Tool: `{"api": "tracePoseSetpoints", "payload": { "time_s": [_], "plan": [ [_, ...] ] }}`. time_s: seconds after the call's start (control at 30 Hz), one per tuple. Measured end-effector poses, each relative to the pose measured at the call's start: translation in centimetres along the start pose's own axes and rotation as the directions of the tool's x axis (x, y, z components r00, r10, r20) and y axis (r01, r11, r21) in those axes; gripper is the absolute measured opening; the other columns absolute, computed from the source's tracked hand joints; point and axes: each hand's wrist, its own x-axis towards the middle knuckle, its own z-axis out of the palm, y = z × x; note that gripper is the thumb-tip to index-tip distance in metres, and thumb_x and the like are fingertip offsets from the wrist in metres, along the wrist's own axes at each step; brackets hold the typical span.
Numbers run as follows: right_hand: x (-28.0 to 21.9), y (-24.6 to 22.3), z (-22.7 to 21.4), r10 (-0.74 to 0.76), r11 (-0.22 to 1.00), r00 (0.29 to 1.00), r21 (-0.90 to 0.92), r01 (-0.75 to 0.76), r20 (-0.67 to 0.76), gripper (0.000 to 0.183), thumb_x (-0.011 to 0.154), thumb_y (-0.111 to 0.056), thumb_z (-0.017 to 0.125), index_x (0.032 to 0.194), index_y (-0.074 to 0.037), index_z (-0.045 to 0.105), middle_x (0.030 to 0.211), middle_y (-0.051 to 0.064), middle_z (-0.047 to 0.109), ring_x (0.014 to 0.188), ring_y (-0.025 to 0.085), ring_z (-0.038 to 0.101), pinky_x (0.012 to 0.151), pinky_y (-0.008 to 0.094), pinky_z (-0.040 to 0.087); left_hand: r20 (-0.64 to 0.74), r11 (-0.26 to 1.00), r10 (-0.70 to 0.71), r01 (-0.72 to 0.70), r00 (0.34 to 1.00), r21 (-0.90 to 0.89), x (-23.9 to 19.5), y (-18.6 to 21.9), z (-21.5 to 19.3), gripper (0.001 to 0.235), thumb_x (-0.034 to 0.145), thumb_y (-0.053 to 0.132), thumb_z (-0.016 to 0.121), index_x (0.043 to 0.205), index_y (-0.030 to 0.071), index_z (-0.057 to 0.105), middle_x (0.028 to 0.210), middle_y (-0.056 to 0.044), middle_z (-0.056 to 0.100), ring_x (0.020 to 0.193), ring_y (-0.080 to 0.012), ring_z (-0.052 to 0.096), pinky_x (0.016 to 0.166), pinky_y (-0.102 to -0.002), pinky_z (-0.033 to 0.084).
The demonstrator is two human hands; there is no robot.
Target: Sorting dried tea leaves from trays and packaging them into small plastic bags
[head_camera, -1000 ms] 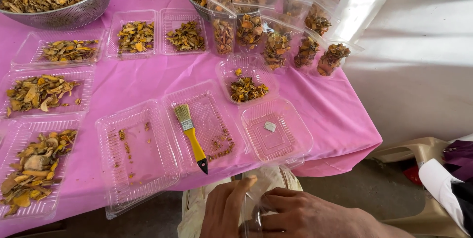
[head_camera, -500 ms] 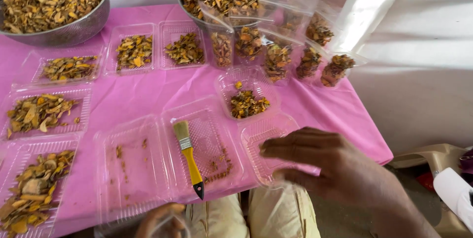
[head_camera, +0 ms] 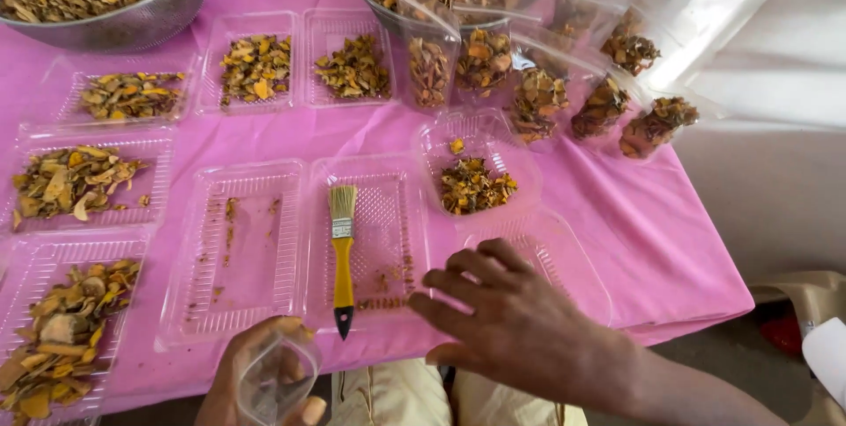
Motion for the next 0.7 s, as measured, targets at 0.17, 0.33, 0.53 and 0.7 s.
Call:
{"api": "tracePoseSetpoints", "payload": {
  "time_s": [0.17,0.33,0.53,0.7],
  "plan": [
    [2.2,0.3,2.3,-0.057,0.968,0.993,-0.237,0.08,0.101,0.031,0.086,-0.012,0.077,0.116,-0.009,0.069,0.11,0.007,0.071,0.104,0.028,0.062,0.098,0.045,0.045,0.066,0.987,0.025,-0.035,0.998,0.158,1.1,5.3,-0.4,0.081,0.068,0.046,0.079,0.14,0.02,0.056,0.122,0.003,0.077,0.104,-0.016,0.079,0.097,-0.039,0.064],
    [5.1,2.1,3.3,-0.1,0.944,0.991,-0.305,0.124,0.094,0.023,0.084,-0.006,0.079,0.104,-0.008,0.07,0.103,0.01,0.073,0.097,0.028,0.065,0.095,0.046,0.049,0.058,0.977,-0.185,0.177,0.981,0.122,3.0,11.4,-1.2,0.062,0.073,0.044,0.067,0.13,0.019,0.065,0.127,-0.005,0.078,0.112,-0.0233,0.077,0.101,-0.046,0.062],
    [6.0,5.3,-1.2,-0.055,0.994,0.998,-0.094,0.056,0.014,0.023,0.096,-0.027,0.074,0.115,-0.014,0.073,0.11,0.004,0.076,0.104,0.022,0.069,0.098,0.038,0.051,0.064,0.975,-0.212,0.207,0.975,0.079,3.1,18.2,-1.4,0.06,0.069,0.037,0.07,0.126,0.021,0.064,0.126,-0.007,0.081,0.119,-0.0209,0.076,0.102,-0.043,0.058],
    [4.4,10.3,-4.6,0.173,0.983,0.977,0.074,-0.165,-0.121,0.025,0.097,-0.018,0.07,0.119,-0.006,0.073,0.115,0.012,0.075,0.103,0.028,0.071,0.093,0.045,0.056,0.197,0.786,0.585,-0.61,0.787,0.102,5.8,22.4,2.5,0.052,0.081,0.025,0.079,0.124,0.013,0.052,0.112,-0.002,0.069,0.104,-0.0144,0.065,0.087,-0.032,0.055]
  ]
}}
